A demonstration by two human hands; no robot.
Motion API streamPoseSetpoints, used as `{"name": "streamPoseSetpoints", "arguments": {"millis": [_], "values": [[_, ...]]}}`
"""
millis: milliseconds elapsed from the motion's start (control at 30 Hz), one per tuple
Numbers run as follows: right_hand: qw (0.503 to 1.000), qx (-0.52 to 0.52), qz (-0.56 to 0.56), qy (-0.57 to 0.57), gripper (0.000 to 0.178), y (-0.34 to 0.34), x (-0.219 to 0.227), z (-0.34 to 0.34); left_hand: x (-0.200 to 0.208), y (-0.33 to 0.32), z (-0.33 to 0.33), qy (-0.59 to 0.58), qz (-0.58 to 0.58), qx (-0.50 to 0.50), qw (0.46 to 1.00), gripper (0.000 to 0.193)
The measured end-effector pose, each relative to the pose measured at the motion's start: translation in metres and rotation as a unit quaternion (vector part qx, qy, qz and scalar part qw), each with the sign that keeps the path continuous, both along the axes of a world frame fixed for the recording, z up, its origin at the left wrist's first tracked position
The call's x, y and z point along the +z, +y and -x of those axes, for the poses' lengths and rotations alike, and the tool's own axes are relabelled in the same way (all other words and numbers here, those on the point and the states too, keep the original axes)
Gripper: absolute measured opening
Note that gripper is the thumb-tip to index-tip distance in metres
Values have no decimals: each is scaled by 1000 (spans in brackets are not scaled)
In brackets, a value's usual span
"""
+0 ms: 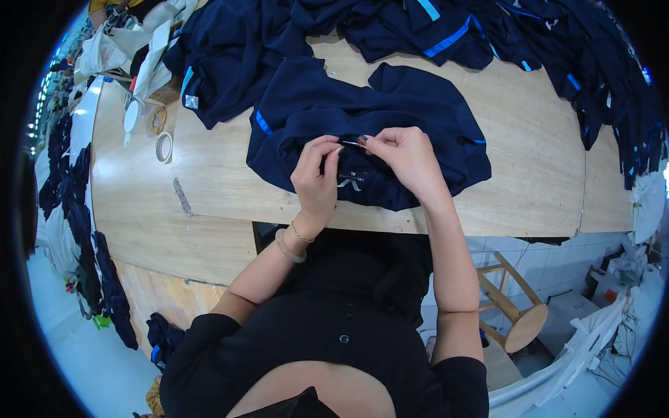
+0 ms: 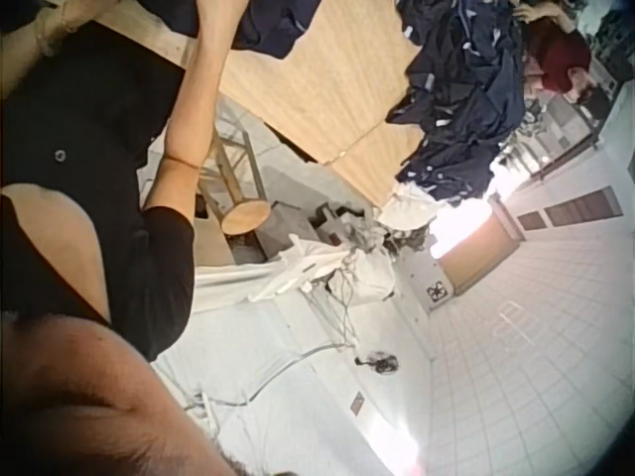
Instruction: Trimming loose threads from garments using a small pair of snips in a textile factory setting.
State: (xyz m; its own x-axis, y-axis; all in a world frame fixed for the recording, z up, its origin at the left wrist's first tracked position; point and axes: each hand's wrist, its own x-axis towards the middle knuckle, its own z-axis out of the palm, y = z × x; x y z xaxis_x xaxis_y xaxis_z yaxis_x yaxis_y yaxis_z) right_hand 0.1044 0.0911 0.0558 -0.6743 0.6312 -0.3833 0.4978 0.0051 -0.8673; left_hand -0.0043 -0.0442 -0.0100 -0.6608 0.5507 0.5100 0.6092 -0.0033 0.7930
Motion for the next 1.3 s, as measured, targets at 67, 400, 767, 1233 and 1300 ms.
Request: {"name": "streamPoseSetpoints", "arguments": {"millis": [67,400,767,1233,1300], "values": [[1000,-3,0,11,27,-1,-5,4,0,0,0,-2,2,-2,1000,5],[999,-6,-52,7,26,-5,-1,11,2,-1,1,-7,1,0,1000,4],[997,8,-67,-26,31,-3,1,16,2,0,1,-25,11,1,1000,3],[992,-119,-8,43,28,21,23,-41,47,-118,17,-40,309,-310,899,4],[978,-183,-48,90,32,30,16,-65,38,-156,42,10,507,-349,789,8]]}}
